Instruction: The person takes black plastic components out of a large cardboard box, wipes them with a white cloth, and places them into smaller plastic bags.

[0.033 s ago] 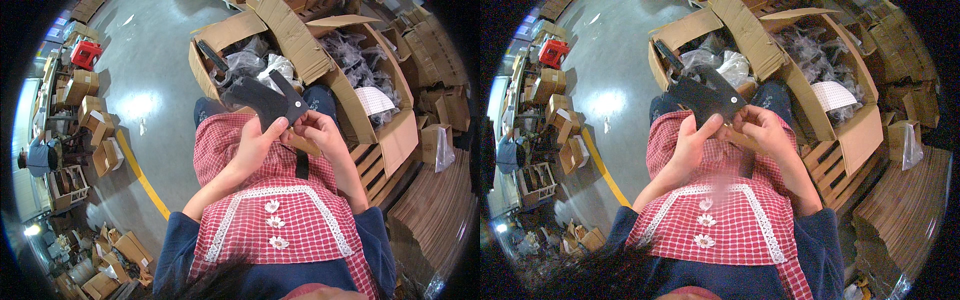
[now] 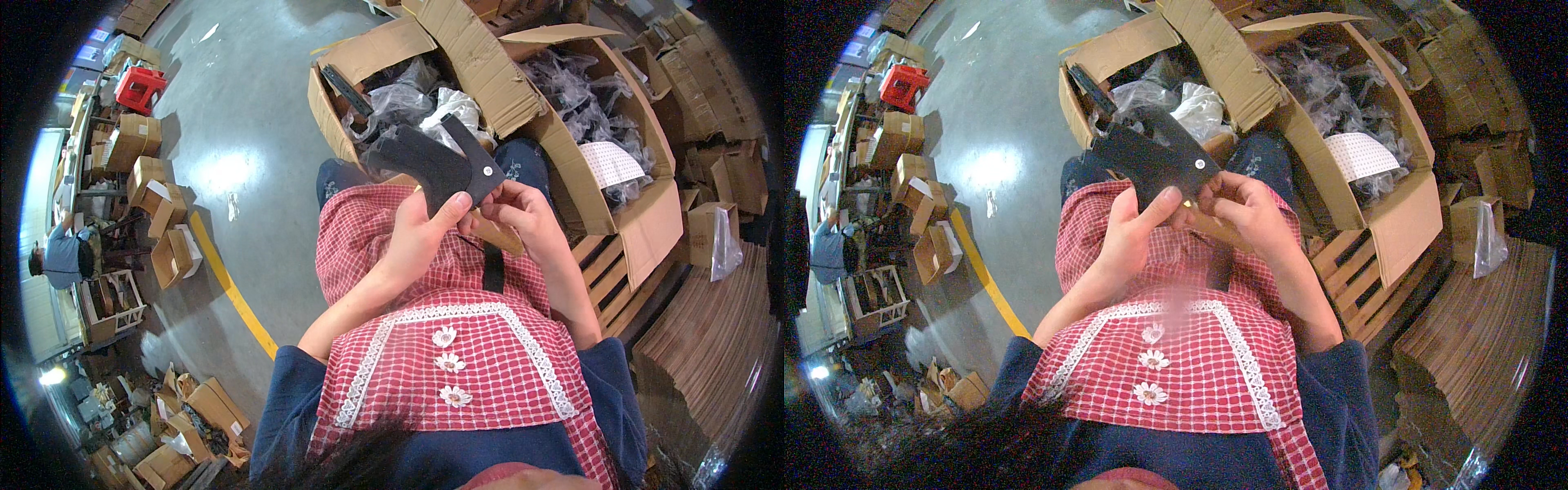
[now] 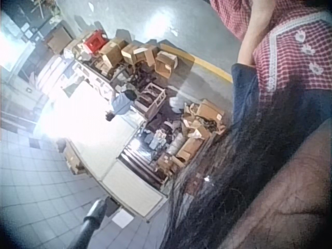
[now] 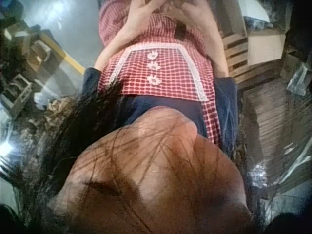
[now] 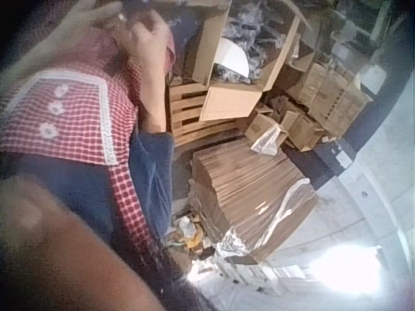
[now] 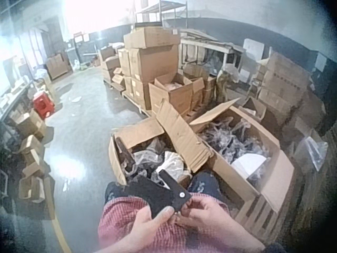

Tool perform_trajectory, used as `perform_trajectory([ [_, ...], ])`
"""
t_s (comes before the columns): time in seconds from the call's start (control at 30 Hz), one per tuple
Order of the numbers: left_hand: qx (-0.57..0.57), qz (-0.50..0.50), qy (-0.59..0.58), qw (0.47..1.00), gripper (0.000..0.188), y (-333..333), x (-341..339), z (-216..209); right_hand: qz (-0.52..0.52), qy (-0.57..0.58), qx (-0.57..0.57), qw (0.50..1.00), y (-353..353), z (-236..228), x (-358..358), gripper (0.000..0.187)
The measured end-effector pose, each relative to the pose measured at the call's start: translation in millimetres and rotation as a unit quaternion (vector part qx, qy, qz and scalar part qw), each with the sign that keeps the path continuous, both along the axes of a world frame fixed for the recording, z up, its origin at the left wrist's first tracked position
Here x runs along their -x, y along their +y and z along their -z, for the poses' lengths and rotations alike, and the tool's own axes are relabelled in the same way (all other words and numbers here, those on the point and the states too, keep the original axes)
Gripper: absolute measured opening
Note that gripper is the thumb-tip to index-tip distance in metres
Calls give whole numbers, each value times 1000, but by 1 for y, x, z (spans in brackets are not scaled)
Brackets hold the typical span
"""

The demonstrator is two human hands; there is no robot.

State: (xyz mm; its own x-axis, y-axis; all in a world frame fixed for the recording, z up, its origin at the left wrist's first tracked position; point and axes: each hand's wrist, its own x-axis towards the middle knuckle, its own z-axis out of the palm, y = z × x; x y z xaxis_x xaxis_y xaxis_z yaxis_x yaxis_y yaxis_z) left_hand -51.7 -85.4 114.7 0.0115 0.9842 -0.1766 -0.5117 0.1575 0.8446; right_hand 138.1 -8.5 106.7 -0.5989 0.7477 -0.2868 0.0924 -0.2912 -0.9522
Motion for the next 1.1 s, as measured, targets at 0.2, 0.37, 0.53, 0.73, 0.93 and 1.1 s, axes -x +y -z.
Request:
perform_trajectory([
  [0.2, -15, 36, 42, 998, 17, 0, 7, 6, 205, -16, -146, 968, 9, -13, -8, 8],
  [0.37, 23, 88, 99, 991, 24, 0, -2, 5, 88, -151, -649, 740, 20, -56, 13, 11],
  [0.53, -6, 101, 124, 987, 20, 1, -5, 8, -5, -130, -702, 700, 24, -44, 23, 19],
  [0.73, 5, 87, 134, 987, 19, -1, -2, 7, -55, -132, -675, 724, 23, -42, 19, 16],
  [0.93, 48, 69, 87, 993, 20, -2, 0, 15, -112, -126, -640, 750, 21, -67, 8, 19],
  [1.1, -3, 34, 86, 996, 19, 0, 5, 14, 35, -78, -368, 926, 21, -49, -25, 17],
])
